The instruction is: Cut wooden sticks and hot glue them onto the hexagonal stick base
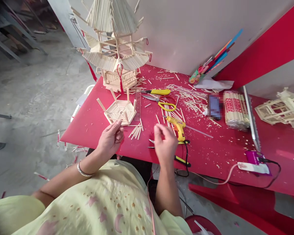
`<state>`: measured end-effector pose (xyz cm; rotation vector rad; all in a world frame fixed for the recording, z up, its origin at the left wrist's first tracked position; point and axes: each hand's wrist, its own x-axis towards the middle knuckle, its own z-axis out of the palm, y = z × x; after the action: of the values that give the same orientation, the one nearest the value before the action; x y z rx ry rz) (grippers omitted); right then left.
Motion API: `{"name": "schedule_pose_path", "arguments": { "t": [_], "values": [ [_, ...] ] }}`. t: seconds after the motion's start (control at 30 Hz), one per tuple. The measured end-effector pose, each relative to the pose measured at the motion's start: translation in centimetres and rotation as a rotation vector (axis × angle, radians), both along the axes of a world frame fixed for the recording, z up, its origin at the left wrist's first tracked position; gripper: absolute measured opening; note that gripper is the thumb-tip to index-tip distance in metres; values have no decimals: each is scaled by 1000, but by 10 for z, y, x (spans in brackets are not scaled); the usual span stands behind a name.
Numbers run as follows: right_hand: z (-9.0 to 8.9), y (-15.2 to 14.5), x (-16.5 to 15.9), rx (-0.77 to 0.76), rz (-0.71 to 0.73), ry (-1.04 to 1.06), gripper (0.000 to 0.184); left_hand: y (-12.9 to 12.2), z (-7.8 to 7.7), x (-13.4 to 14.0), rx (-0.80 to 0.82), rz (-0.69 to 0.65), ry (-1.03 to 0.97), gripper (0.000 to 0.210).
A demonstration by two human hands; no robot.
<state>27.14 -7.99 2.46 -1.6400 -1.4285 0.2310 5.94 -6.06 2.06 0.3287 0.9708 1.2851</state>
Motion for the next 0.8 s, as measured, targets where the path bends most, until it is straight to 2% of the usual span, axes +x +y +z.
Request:
{"name": "schedule_pose_path", "arguments": {
  "t": [0.13,0.23,0.33,0.47,0.8],
  "values": [
    [-6,-9,-79,-154,281,523,27,0,5,0,11,21,6,39],
    [-13,-6,-117,-238,304,931,30,-1,7,0,26,33,-16,41],
    [-20,1,-135,-291,245,1177,36,-3,8,-1,54,32,-26,41],
    [-24,10,-143,-258,211,1296,37,-5,7,-3,80,33,-12,39],
    [-27,17,-151,-162,208,1315,31,-4,7,-10,73,-13,-47,39]
  ]
}}
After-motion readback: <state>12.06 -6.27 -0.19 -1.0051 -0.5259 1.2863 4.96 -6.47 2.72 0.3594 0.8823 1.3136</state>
